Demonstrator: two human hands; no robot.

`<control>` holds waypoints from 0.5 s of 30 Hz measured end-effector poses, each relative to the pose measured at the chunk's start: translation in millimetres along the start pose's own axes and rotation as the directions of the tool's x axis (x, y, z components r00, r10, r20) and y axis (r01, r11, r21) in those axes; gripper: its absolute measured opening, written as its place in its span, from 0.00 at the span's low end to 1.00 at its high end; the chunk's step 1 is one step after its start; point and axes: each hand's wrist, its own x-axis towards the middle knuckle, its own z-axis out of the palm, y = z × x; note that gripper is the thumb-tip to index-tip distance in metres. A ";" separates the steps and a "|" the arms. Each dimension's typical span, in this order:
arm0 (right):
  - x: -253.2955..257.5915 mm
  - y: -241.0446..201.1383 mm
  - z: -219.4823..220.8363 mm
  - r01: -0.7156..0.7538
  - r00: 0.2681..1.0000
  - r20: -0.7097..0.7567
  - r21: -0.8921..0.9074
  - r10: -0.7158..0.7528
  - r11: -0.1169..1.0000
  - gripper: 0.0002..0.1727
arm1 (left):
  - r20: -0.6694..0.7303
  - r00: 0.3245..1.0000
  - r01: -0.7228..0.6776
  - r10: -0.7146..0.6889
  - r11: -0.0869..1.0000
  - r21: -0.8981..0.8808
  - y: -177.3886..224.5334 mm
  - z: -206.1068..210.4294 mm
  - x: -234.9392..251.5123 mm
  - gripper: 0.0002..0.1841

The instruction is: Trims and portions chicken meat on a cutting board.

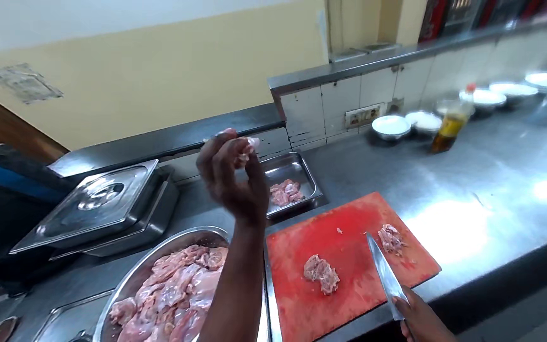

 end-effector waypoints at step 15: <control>6.4 -4.1 30.7 0.020 0.981 0.190 -0.238 0.026 0.971 0.19 | 0.831 -0.297 0.453 -0.471 0.696 0.557 28.2 -27.6 -231.2 0.23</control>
